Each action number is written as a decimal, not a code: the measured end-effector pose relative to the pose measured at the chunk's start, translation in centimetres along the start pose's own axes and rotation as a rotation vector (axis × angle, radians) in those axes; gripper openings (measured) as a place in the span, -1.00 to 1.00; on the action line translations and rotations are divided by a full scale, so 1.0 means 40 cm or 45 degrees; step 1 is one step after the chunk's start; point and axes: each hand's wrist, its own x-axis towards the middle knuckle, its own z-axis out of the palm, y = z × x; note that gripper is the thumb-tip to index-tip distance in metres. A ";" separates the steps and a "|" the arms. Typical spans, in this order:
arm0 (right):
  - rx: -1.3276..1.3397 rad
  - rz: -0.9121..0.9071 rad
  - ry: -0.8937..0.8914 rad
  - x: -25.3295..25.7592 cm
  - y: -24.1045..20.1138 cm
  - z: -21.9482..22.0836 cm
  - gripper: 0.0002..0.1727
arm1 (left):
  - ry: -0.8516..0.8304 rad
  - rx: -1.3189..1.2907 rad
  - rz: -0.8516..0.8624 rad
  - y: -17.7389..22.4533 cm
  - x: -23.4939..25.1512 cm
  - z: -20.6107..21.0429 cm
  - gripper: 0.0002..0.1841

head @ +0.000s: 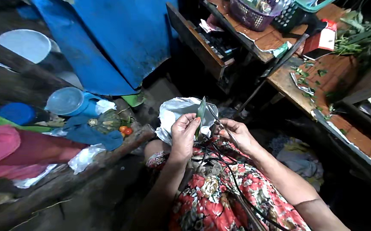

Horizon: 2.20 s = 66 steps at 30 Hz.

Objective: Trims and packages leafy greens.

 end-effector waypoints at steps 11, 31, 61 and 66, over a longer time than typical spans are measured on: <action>-0.002 -0.001 -0.073 0.000 -0.016 0.018 -0.69 | -0.136 0.086 -0.081 -0.003 -0.007 -0.013 -0.90; -0.097 0.016 -0.125 -0.001 -0.018 0.012 -0.67 | -0.196 0.070 -0.133 -0.007 0.000 -0.015 -0.94; -0.133 0.104 -0.131 -0.015 0.002 0.007 -0.66 | -0.339 0.044 -0.244 -0.008 -0.011 -0.055 -0.77; -0.133 0.069 -0.137 -0.018 0.002 -0.001 -0.68 | -0.390 0.071 -0.246 -0.015 -0.009 -0.069 -0.80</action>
